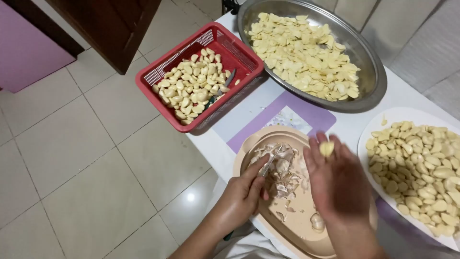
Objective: Peeling individual garlic cloves using a small knife and sorting them into different containers.
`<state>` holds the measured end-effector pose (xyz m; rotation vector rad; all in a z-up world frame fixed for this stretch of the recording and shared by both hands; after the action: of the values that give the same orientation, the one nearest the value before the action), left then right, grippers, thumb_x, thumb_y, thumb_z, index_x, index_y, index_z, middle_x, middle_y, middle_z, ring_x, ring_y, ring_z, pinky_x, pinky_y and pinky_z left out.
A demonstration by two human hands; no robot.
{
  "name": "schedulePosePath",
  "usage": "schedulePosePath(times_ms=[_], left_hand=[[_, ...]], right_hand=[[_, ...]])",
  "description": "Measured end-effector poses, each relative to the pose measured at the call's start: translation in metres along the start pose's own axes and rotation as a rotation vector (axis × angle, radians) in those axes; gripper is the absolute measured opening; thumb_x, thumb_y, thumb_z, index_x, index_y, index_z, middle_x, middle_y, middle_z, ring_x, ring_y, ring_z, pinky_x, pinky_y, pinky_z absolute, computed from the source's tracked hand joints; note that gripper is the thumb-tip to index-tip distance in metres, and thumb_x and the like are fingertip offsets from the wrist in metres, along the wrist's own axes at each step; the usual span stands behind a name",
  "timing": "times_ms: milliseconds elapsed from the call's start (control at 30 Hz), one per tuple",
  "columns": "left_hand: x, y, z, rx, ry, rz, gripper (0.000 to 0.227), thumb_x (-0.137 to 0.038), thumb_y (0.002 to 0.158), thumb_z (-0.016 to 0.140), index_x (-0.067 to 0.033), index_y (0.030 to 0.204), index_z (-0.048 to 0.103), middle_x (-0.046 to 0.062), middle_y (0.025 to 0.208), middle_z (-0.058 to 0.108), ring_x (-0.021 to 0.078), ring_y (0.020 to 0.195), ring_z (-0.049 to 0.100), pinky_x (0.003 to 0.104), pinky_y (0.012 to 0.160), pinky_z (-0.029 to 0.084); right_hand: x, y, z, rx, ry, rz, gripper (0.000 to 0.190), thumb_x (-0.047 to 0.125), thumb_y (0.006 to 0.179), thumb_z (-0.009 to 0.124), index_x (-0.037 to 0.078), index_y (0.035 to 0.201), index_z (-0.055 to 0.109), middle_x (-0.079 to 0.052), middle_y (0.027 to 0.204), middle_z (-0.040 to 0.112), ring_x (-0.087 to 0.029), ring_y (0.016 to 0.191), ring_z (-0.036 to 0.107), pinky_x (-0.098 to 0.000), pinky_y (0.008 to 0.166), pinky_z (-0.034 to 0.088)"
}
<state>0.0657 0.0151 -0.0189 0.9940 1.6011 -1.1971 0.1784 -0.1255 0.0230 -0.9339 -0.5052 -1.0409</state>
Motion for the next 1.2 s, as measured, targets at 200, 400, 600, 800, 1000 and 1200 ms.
schedulePosePath(times_ms=[200, 400, 600, 800, 1000, 1200], left_hand=[[0.0, -0.004, 0.001, 0.021, -0.028, -0.036, 0.047, -0.012, 0.102, 0.045, -0.0082, 0.146, 0.059, -0.001, 0.068, 0.067, 0.0086, 0.045, 0.047, 0.024, 0.044, 0.041], [0.003, -0.001, 0.002, 0.056, 0.045, -0.002, 0.045, -0.013, 0.102, 0.045, -0.0066, 0.144, 0.06, 0.002, 0.068, 0.068, 0.0106, 0.05, 0.055, 0.025, 0.048, 0.046], [0.009, 0.001, 0.004, 0.062, 0.057, -0.062, 0.045, -0.017, 0.1, 0.048, -0.0071, 0.142, 0.063, 0.001, 0.066, 0.068, 0.0092, 0.044, 0.051, 0.024, 0.041, 0.041], [0.002, 0.001, 0.004, 0.009, 0.065, -0.003, 0.046, -0.01, 0.098, 0.05, -0.0124, 0.144, 0.058, 0.001, 0.069, 0.072, 0.0113, 0.051, 0.058, 0.026, 0.047, 0.045], [-0.001, -0.004, 0.012, 0.052, 0.076, 0.012, 0.049, -0.008, 0.096, 0.054, -0.0087, 0.146, 0.052, 0.006, 0.083, 0.076, 0.0136, 0.073, 0.072, 0.028, 0.065, 0.056], [0.0, -0.007, 0.015, 0.039, 0.076, 0.001, 0.046, -0.012, 0.099, 0.053, -0.0118, 0.145, 0.054, 0.001, 0.073, 0.071, 0.0116, 0.058, 0.062, 0.027, 0.051, 0.047]], right_hand=[[0.024, 0.018, 0.101, 0.718, -0.358, -0.24, 0.08, 0.046, 0.105, 0.032, -0.006, 0.158, 0.006, -0.034, 0.166, 0.002, -0.05, 0.153, 0.002, -0.0622, 0.119, 0.008], [0.047, -0.004, 0.058, 0.478, -0.698, -0.218, 0.054, 0.015, 0.096, 0.033, -0.008, 0.144, 0.041, -0.027, 0.154, 0.049, -0.034, 0.152, 0.043, -0.0455, 0.118, 0.042], [0.041, 0.038, -0.084, 0.778, -0.986, -0.705, 0.017, 0.011, 0.102, 0.055, 0.01, 0.115, 0.066, -0.007, 0.116, 0.075, -0.015, 0.094, 0.075, -0.0257, 0.082, 0.068], [0.005, 0.004, -0.08, 0.106, -1.859, 0.26, 0.046, 0.021, 0.104, 0.03, 0.015, 0.135, 0.064, -0.004, 0.146, 0.061, -0.025, 0.118, 0.071, -0.0392, 0.104, 0.056], [-0.032, 0.027, -0.096, 0.355, -2.218, -0.541, 0.033, 0.002, 0.084, 0.064, 0.011, 0.114, 0.071, -0.002, 0.114, 0.071, -0.024, 0.099, 0.069, -0.0365, 0.077, 0.064], [-0.038, 0.029, -0.107, 0.297, -2.125, -0.8, 0.03, 0.002, 0.078, 0.068, 0.007, 0.108, 0.069, -0.011, 0.105, 0.065, -0.029, 0.087, 0.069, -0.039, 0.07, 0.061]])
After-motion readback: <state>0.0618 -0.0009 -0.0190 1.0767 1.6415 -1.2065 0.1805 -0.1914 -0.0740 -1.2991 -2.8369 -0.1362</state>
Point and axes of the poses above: each hand's wrist, its own y-axis towards the middle knuckle, its own z-axis out of the palm, x = y × z, the point moved 7 cm from there along y, towards the middle knuckle
